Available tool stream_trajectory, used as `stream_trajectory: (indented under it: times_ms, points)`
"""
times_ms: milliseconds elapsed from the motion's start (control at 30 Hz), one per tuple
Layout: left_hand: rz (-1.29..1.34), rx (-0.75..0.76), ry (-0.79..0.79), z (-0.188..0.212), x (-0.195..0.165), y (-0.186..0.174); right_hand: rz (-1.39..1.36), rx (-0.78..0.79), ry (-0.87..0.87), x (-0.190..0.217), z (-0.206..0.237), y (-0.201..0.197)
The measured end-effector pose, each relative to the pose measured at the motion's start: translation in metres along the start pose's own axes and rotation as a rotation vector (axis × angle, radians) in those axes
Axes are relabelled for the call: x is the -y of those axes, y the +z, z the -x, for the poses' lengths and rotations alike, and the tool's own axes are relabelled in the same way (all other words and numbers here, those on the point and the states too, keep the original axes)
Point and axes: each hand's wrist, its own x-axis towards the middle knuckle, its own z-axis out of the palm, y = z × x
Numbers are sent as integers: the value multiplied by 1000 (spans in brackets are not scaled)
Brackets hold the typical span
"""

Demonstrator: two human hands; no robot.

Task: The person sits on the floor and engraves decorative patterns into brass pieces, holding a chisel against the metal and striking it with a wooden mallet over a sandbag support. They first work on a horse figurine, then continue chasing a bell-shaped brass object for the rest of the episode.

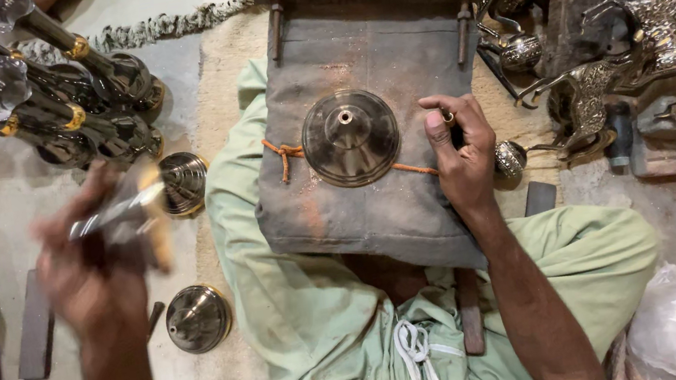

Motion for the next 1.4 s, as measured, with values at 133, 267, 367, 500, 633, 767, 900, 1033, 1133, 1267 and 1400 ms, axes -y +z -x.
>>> stream_trajectory:
  times_ms: [133, 267, 367, 500, 633, 767, 900, 1033, 1133, 1267, 1400]
  points:
    - [-257, 264, -26, -44, 31, 99, 8, -26, -16, 1, 0, 0]
    - [-874, 715, -58, -60, 73, 181, -223, -76, 38, -3, 0, -1]
    - [-1302, 940, 82, -70, 82, 195, 18, -90, -127, -7, 0, -3]
    - [-1241, 1178, 581, -81, 84, 190, 99, -76, -113, -3, 3, -8]
    - [-1564, 1313, 324, -94, 87, 212, 250, -96, -74, 4, 6, -8]
    - [-1867, 1301, 248, -98, 75, 239, 267, -94, -59, 6, 5, -10]
    - [-1730, 1338, 261, -98, 64, 248, 209, -75, -20, 1, 4, -11]
    - [-1410, 1477, 556, -96, 59, 239, 167, -59, 2, -3, 4, -10]
    - [-1437, 1541, 401, -97, 60, 234, 195, -49, -25, -2, 3, -11]
    - [-1458, 1557, 349, -99, 60, 230, 198, -38, -24, 0, 2, -11]
    - [-1459, 1536, 335, -98, 60, 228, 203, -32, -33, -1, 2, -9]
